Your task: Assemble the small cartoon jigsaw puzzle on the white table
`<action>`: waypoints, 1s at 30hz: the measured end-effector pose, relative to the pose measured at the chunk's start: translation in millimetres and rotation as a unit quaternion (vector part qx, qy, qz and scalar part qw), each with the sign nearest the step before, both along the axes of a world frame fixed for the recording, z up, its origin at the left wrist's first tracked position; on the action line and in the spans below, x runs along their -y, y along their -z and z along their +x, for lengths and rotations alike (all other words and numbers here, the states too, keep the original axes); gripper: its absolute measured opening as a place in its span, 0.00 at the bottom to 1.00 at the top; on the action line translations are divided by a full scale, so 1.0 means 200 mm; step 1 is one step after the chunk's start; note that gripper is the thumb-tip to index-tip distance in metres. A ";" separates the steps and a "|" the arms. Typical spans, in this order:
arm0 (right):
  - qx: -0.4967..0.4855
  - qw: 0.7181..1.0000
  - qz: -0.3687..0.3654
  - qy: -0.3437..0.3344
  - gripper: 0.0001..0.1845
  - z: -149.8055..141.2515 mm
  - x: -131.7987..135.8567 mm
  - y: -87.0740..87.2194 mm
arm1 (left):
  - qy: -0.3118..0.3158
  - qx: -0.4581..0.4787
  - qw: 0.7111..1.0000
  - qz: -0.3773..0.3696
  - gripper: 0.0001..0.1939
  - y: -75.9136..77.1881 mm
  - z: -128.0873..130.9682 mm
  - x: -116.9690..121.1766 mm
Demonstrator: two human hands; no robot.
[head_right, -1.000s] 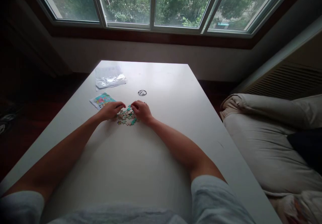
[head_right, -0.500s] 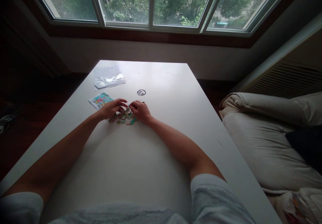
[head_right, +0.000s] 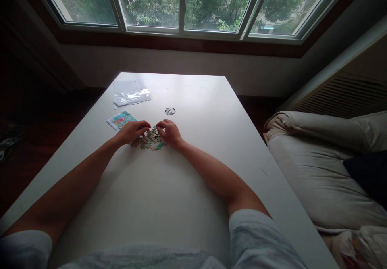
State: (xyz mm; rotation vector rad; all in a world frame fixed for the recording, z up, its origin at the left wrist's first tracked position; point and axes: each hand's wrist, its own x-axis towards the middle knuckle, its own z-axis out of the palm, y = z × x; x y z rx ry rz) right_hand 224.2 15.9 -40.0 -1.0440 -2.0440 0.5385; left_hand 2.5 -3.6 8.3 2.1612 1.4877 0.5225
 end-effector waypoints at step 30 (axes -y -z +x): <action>0.271 0.949 0.116 -0.114 0.17 -0.06 0.08 -0.05 | 0.080 -0.218 0.971 -0.061 0.25 -0.12 -0.12 0.05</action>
